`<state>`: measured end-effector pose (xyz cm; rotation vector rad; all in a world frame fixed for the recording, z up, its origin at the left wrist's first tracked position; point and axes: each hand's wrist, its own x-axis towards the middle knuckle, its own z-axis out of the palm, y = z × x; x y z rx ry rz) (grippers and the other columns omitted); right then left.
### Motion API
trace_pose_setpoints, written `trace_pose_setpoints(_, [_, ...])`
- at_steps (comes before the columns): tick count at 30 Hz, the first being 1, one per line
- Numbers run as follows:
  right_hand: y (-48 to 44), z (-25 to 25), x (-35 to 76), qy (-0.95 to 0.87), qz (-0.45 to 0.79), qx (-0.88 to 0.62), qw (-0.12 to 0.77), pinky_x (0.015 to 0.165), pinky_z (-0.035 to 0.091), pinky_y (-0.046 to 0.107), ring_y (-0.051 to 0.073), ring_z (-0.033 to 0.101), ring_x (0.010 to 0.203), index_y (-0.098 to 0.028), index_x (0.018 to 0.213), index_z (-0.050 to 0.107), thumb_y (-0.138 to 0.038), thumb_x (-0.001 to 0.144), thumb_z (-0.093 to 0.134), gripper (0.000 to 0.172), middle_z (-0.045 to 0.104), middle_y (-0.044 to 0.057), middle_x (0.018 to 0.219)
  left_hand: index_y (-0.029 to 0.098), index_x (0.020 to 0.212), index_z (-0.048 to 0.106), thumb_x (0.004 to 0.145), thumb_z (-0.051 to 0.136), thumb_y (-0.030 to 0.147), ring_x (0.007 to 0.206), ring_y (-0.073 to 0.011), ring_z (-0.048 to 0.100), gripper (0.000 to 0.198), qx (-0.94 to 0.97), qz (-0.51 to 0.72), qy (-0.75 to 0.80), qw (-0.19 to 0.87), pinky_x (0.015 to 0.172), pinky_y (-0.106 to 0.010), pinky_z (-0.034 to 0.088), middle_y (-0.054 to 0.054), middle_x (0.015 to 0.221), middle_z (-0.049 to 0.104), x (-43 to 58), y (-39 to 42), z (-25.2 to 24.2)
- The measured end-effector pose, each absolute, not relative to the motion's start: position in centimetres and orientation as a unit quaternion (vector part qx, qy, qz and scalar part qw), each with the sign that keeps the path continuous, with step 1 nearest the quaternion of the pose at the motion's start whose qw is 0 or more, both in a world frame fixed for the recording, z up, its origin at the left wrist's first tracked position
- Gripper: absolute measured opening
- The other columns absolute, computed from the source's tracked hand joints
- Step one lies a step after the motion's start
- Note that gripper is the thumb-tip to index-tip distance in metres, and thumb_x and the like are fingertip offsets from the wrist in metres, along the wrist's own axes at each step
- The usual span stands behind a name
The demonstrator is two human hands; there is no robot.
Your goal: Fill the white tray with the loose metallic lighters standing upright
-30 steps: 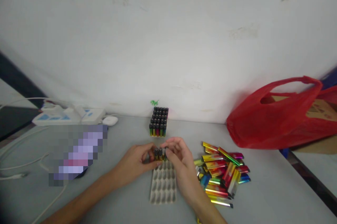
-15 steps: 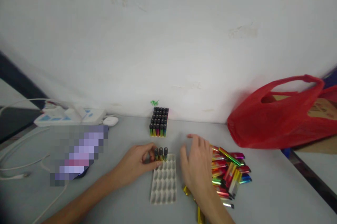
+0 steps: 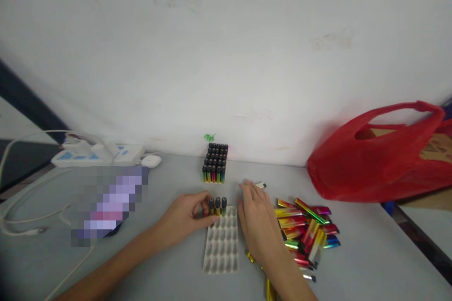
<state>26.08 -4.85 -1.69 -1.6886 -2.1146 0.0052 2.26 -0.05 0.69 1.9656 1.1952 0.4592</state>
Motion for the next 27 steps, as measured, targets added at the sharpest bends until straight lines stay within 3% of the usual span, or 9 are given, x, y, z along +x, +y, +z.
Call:
trace_pose_setpoints(2, [-4.9,-1.7,25.6,-0.768,0.016,-0.594,0.239,0.12,0.049,0.056,0.034,0.062,0.145,-0.021,0.141,0.064,-0.017,0.11,0.046,0.036,0.067,0.018,0.156,0.021,0.083,0.066,0.087,0.084,0.043,0.062,-0.0144,0.051,0.029,0.773,0.18,0.468,0.388,0.065,-0.028,0.033,0.007,0.068,0.061,2.3,-0.1,0.7])
trace_pose_setpoints(5, [-5.1,-2.0,25.1,-0.744,-0.023,-0.617,0.255,0.121,0.047,0.061,0.04,0.053,0.152,-0.019,0.136,0.067,-0.025,0.111,0.05,0.03,0.059,0.023,0.162,0.021,0.083,0.066,0.088,0.084,0.043,0.062,-0.0143,0.051,0.029,0.772,0.185,0.466,0.391,0.065,-0.028,0.033,0.007,0.068,0.062,2.2,-0.1,0.6])
trace_pose_setpoints(9, [-5.2,-2.4,25.2,-0.7,-0.052,-0.679,0.214,0.113,0.05,0.066,0.048,0.054,0.147,-0.015,0.14,0.068,-0.039,0.111,0.057,0.039,0.055,0.03,0.159,0.02,0.085,0.067,0.087,0.086,0.042,0.063,-0.0144,0.053,0.029,0.77,0.187,0.463,0.397,0.065,-0.027,0.034,0.007,0.071,0.064,2.2,-0.1,0.5])
trace_pose_setpoints(13, [-5.2,-2.0,25.4,-0.71,-0.041,-0.678,0.188,0.111,0.05,0.063,0.044,0.063,0.135,-0.025,0.14,0.073,-0.036,0.111,0.059,0.034,0.063,0.022,0.149,0.021,0.084,0.066,0.087,0.085,0.042,0.063,-0.0145,0.053,0.029,0.769,0.182,0.467,0.397,0.064,-0.027,0.033,0.007,0.071,0.064,2.3,0.0,0.5])
trace_pose_setpoints(16, [-5.1,-1.7,25.6,-0.716,-0.028,-0.669,0.2,0.109,0.05,0.063,0.043,0.065,0.13,-0.025,0.134,0.075,-0.032,0.108,0.066,0.029,0.069,0.019,0.14,0.021,0.084,0.066,0.087,0.086,0.04,0.063,-0.0143,0.053,0.028,0.771,0.18,0.468,0.394,0.064,-0.027,0.033,0.007,0.07,0.064,2.3,-0.1,0.6])
trace_pose_setpoints(22, [-4.9,-1.7,25.9,-0.692,0.061,-0.649,0.309,0.108,0.053,0.058,0.038,0.066,0.128,-0.025,0.123,0.074,-0.022,0.1,0.071,0.023,0.061,0.016,0.141,0.021,0.083,0.066,0.088,0.085,0.042,0.062,-0.0144,0.051,0.029,0.77,0.184,0.469,0.392,0.064,-0.027,0.032,0.008,0.068,0.061,2.2,-0.1,0.8])
trace_pose_setpoints(27, [-4.9,-0.8,25.7,-0.681,0.125,-0.602,0.399,0.098,0.059,0.045,0.027,0.071,0.109,-0.022,0.101,0.07,-0.013,0.099,0.063,0.012,0.055,0.013,0.135,0.021,0.08,0.065,0.087,0.085,0.041,0.061,-0.0138,0.05,0.03,0.77,0.182,0.47,0.39,0.065,-0.027,0.032,0.008,0.066,0.058,2.3,-0.1,0.8])
